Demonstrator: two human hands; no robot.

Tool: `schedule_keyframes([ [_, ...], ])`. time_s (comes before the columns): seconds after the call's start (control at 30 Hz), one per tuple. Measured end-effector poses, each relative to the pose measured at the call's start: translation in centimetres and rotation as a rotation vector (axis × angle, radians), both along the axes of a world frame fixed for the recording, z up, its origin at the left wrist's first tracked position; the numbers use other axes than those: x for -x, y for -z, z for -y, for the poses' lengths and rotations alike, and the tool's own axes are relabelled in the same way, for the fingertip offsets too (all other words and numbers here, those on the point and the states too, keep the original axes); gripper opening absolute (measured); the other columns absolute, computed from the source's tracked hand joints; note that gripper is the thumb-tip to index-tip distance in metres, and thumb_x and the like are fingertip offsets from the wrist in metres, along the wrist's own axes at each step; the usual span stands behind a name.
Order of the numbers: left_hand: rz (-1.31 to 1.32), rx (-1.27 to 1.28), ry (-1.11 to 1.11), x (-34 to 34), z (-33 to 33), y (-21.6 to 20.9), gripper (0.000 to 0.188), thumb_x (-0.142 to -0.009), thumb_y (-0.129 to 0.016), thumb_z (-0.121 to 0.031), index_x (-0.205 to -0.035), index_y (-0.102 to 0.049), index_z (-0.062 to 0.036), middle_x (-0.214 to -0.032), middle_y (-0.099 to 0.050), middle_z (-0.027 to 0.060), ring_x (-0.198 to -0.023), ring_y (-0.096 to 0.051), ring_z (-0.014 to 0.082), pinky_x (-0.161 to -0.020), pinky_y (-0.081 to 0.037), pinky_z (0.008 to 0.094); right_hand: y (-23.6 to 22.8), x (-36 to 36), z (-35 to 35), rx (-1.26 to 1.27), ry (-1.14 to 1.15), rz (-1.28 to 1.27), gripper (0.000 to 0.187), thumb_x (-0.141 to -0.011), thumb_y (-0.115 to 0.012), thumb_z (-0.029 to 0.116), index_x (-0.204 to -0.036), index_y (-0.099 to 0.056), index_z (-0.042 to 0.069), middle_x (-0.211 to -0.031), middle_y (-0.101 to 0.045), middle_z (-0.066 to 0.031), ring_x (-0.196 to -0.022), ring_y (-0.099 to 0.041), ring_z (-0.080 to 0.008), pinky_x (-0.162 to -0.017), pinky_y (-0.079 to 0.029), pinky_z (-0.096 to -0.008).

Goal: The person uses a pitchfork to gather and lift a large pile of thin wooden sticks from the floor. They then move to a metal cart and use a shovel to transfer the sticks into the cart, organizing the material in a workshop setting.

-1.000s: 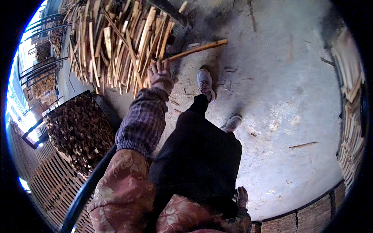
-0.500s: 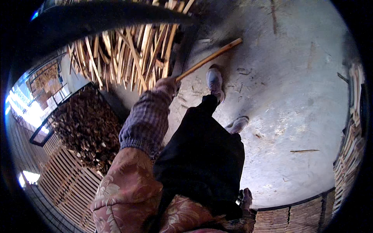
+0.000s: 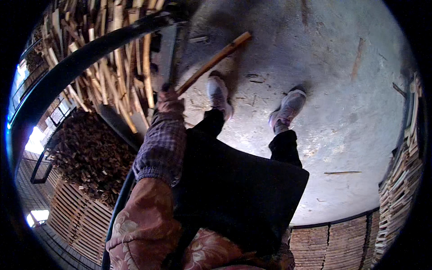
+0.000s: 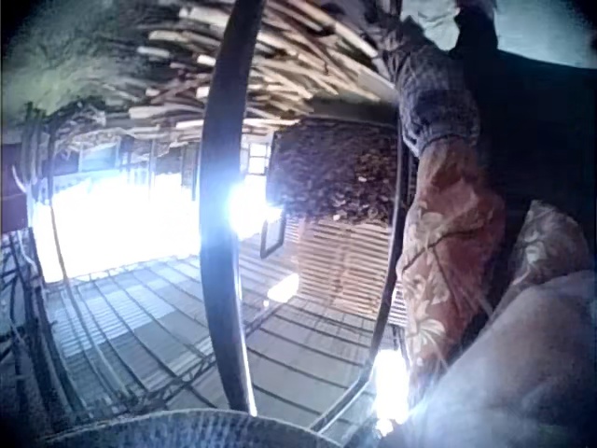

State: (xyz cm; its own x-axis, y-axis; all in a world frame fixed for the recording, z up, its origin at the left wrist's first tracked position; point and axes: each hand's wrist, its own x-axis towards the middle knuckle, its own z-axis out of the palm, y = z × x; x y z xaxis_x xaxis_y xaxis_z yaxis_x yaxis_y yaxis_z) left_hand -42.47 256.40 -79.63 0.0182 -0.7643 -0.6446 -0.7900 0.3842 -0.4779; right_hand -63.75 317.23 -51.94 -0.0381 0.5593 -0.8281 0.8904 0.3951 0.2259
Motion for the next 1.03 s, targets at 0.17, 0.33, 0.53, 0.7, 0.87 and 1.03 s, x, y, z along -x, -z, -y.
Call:
schedule_keyframes([
  [0.17, 0.211, -0.058, -0.195, 1.6, 2.4, 0.6, 0.069, -0.076, -0.057, -0.046, -0.127, -0.039, -0.0039, -0.12, -0.049, 0.0243, -0.113, -0.047, 0.0332, -0.085, -0.046, 0.0384, 0.3, 6.8, -0.7, -0.055, 0.024, -0.098, 0.034, -0.086, -0.057, 0.024, -0.113, -0.054, 0.004, -0.1, -0.061, -0.0104, -0.088, -0.058, -0.0233, -0.078, -0.049, -0.0368],
  [0.33, -0.309, -0.342, -0.303, 1.1, -0.2, -7.0, 0.045, -0.079, -0.056, -0.032, -0.112, -0.049, -0.0017, -0.102, -0.057, 0.0148, -0.091, -0.054, 0.026, -0.073, -0.044, 0.0372, -0.9, 10.1, -1.1, 0.03, 0.017, -0.022, 0.032, -0.081, -0.063, 0.03, -0.107, -0.054, 0.014, -0.074, -0.062, -0.0033, -0.052, -0.055, -0.0145, -0.043, -0.041, -0.0297],
  [0.53, -0.836, -0.51, -1.08, 19.6, -2.2, -23.5, 0.027, -0.069, -0.072, -0.026, -0.081, -0.063, -0.0033, -0.066, -0.06, 0.0065, -0.064, -0.057, 0.0169, -0.057, -0.043, 0.0329, -0.4, 15.3, 7.1, 0.526, 0.124, -0.182, 0.035, -0.083, -0.062, 0.026, -0.114, -0.05, 0.016, -0.074, -0.06, -0.0059, -0.048, -0.051, -0.0154, -0.041, -0.04, -0.0291],
  [0.7, -0.984, -0.507, -0.985, 30.1, -4.6, -28.4, 0.044, -0.063, -0.076, -0.033, -0.092, -0.063, -0.0028, -0.081, -0.06, 0.0055, -0.071, -0.054, 0.0169, -0.063, -0.043, 0.0315, -2.0, 26.6, 26.5, 0.78, -0.027, -0.477, 0.042, -0.081, -0.062, 0.014, -0.121, -0.049, 0.01, -0.084, -0.06, -0.0063, -0.057, -0.053, -0.0127, -0.049, -0.044, -0.024],
  [0.87, -1.188, -0.898, -1.113, 43.5, -1.5, -40.3, 0.041, -0.071, -0.073, -0.03, -0.098, -0.057, -0.0038, -0.073, -0.058, 0.0036, -0.056, -0.053, 0.0106, -0.047, -0.045, 0.0233, -9.3, 33.8, 49.3, 1.328, -0.513, -0.763, 0.053, -0.085, -0.059, 0.026, -0.129, -0.037, 0.007, -0.103, -0.055, -0.0046, -0.082, -0.055, -0.0155, -0.072, -0.047, -0.0298],
  [1.03, -1.451, -0.613, -0.575, 50.1, 7.9, -42.6, 0.043, -0.074, -0.068, -0.035, -0.106, -0.056, -0.0076, -0.091, -0.062, 0.0105, -0.084, -0.06, 0.0231, -0.074, -0.047, 0.0332, -12.5, 41.3, 63.2, 1.13, -0.306, -0.509, 0.055, -0.08, -0.062, 0.009, -0.129, -0.037, 0.003, -0.096, -0.059, -0.009, -0.082, -0.059, -0.0207, -0.076, -0.05, -0.0366],
])
